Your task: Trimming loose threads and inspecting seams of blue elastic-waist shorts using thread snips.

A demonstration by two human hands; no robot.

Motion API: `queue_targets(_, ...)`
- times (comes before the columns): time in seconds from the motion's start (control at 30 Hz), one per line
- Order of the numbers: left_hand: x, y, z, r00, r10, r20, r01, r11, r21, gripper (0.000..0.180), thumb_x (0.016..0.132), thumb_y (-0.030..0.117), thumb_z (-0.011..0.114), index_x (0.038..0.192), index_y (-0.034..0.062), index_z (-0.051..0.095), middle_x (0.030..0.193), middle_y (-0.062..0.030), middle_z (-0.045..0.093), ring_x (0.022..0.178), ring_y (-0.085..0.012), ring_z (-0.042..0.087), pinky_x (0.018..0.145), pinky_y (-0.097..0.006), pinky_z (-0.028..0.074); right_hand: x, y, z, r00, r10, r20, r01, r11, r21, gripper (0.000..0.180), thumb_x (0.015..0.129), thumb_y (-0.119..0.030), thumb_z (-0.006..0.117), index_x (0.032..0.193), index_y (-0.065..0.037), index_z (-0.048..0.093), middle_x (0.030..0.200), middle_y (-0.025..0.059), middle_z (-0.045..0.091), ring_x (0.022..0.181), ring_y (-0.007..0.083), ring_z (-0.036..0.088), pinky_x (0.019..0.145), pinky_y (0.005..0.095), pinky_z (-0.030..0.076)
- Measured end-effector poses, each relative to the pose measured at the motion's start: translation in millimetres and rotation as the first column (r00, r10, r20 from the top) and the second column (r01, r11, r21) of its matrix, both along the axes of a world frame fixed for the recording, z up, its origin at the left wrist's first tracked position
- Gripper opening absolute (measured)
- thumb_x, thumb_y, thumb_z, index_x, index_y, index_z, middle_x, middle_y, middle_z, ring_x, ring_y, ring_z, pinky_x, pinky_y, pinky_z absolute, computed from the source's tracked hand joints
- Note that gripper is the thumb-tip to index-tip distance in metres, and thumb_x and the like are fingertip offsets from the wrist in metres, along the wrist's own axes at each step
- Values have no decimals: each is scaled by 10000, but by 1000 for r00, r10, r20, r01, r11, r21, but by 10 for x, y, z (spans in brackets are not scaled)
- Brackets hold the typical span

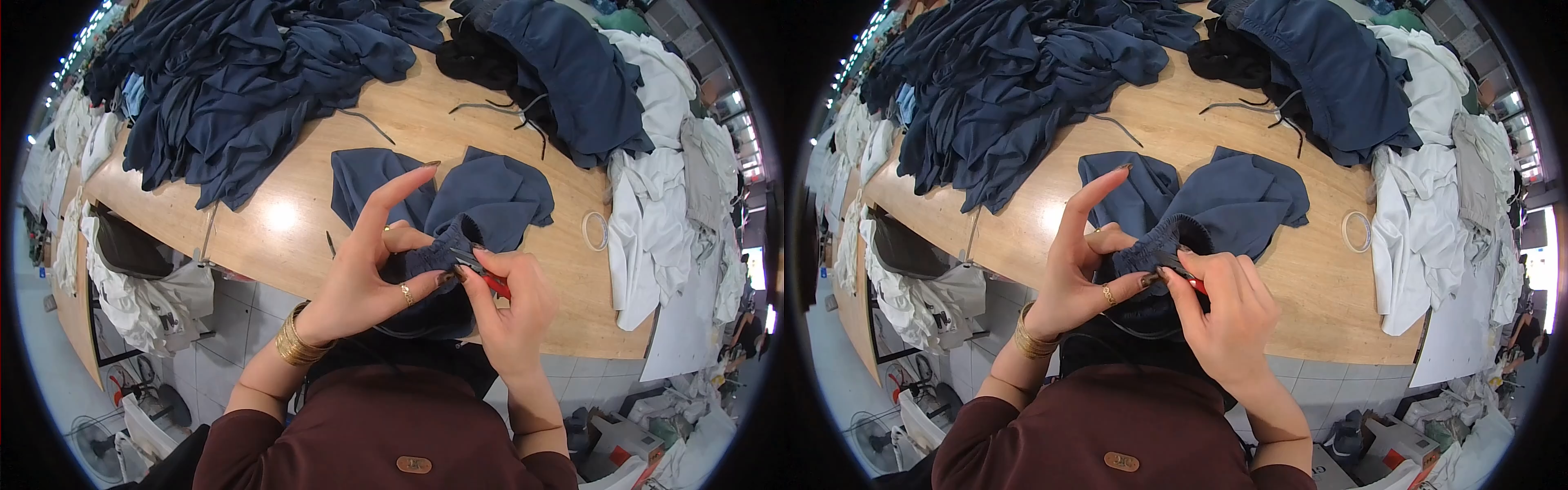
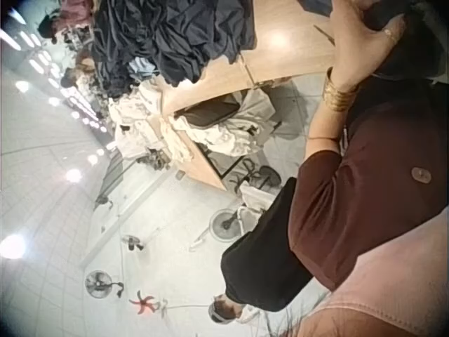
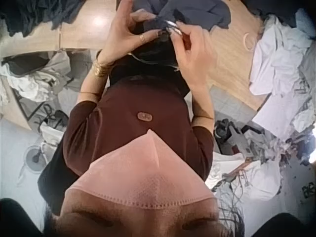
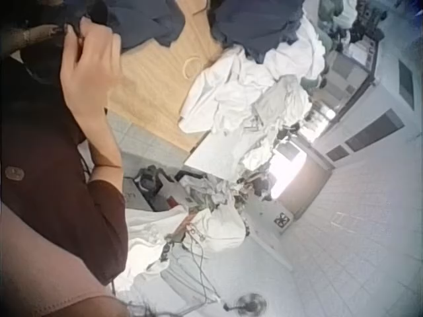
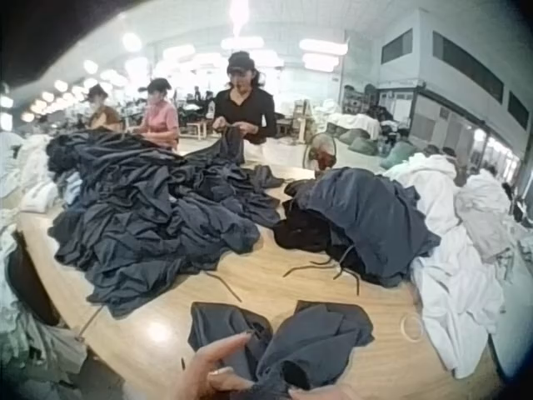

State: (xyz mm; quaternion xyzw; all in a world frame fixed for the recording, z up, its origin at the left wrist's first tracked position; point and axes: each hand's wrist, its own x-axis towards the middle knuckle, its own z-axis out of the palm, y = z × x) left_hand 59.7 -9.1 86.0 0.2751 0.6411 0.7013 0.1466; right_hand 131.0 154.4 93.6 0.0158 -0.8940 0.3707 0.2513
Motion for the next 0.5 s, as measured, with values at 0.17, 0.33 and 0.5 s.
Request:
queue_targets(0.17,-11,-6,-37,999,-1,36,0,999,33,864,734,-127,632,1444,47,172,972,-67,639,897,-87,597,814,-220,445,-5,-7,32,1000,2,4,-2,1000,6,183,733,-61,737,874,-27,626,771,50,620,638,197,551,547,282,433)
queue_targets(0.33,-12,-12,-38,997,-47,62,44,998,48,865,740,-131,635,1445,48,167,974,-74,643,919,-95,597,833,-233,447,2,25,21,1000,16,22,-16,1000,-3,202,726,-61,746,880,-29,619,779,53,619,630,195,552,545,278,439)
queue_targets(0.5,-1,-15,-30,998,-33,48,31,998,54,854,741,-134,635,1441,42,180,1228,-105,531,945,-99,599,847,-236,449,-55,19,31,1000,12,3,-11,968,-250,280,699,-50,767,936,-37,619,789,55,608,622,178,552,545,270,450)
